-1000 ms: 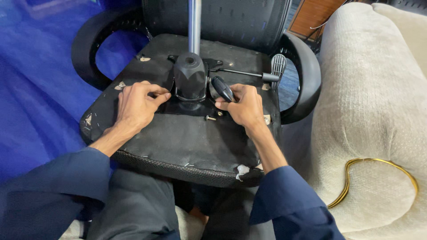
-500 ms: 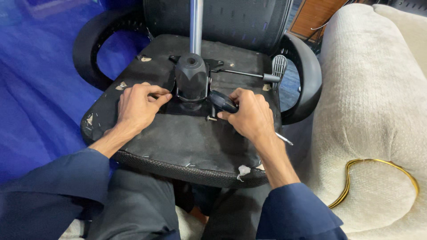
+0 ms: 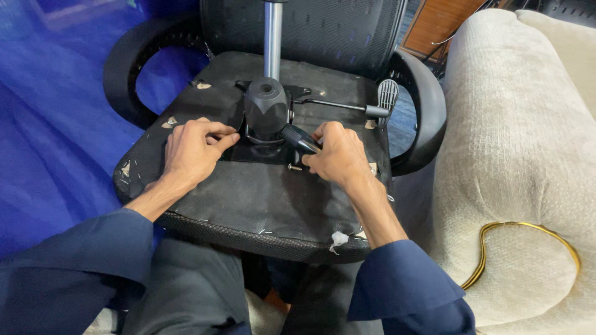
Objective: The person uses a screwdriver to loosen and remove screws from the base of an office chair. They unscrew fasteners one by one and place them on the chair seat, then remove the central mounting component.
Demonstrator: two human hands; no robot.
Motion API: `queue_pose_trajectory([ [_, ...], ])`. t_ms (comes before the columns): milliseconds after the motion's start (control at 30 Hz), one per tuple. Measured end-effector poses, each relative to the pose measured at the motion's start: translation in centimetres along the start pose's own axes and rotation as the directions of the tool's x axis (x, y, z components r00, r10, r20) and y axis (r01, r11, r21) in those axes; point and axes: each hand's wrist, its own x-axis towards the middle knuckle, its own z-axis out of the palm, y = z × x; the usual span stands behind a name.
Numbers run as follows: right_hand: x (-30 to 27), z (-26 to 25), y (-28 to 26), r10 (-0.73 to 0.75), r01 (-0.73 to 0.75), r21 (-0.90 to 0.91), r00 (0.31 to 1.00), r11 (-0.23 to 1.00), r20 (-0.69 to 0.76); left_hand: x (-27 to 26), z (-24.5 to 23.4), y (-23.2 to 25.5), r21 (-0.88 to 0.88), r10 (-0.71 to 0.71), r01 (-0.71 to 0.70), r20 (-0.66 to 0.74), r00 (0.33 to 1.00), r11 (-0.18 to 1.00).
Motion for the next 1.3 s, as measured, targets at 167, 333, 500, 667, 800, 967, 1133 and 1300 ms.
queue_pose_trajectory([
  [167, 0.1, -0.2, -0.3, 0.069, -0.07, 0.086, 0.998, 0.994, 0.016, -0.7, -0.5, 1.1, 0.066, 0.219, -0.215, -0.045, 0.975, 0.974],
  [333, 0.6, -0.4, 0.0, 0.1, -0.102, 0.09, 0.995, 0.991, 0.03, -1.1, -0.2, 2.1, 0.073, 0.39, -0.395, 0.073, 0.918, 0.916],
  [500, 1.3, -0.3, 0.0, 0.103, -0.105, 0.112, 0.994, 0.988, 0.026, -1.0, -0.2, 2.3, 0.069, 0.35, -0.359, 0.112, 0.93, 0.931],
  [667, 0.8, -2.2, -0.6, 0.128, -0.14, 0.373, 0.99, 0.917, 0.055, -0.9, 0.0, 1.8, 0.048, 0.348, -0.352, 0.083, 0.934, 0.935],
  [800, 0.1, -3.5, -1.5, 0.133, -0.219, 0.461, 0.968, 0.86, 0.212, -0.6, 0.3, 1.0, 0.029, 0.38, -0.379, -0.028, 0.925, 0.925],
  [967, -0.3, -1.3, -2.1, -0.043, -0.124, 0.599, 0.966, 0.791, 0.257, -0.2, 0.9, -0.4, 0.193, 0.175, -0.156, -0.083, 0.981, 0.969],
  [1133, 0.0, -0.1, -0.7, 0.055, -0.171, 0.597, 0.977, 0.784, 0.206, -0.3, 1.0, -0.9, 0.164, 0.141, -0.133, -0.041, 0.989, 0.977],
  [1300, 0.9, 0.3, 0.0, 0.136, -0.119, 0.442, 0.991, 0.889, -0.007, -0.5, 0.4, -0.1, 0.117, 0.244, -0.232, -0.096, 0.965, 0.966],
])
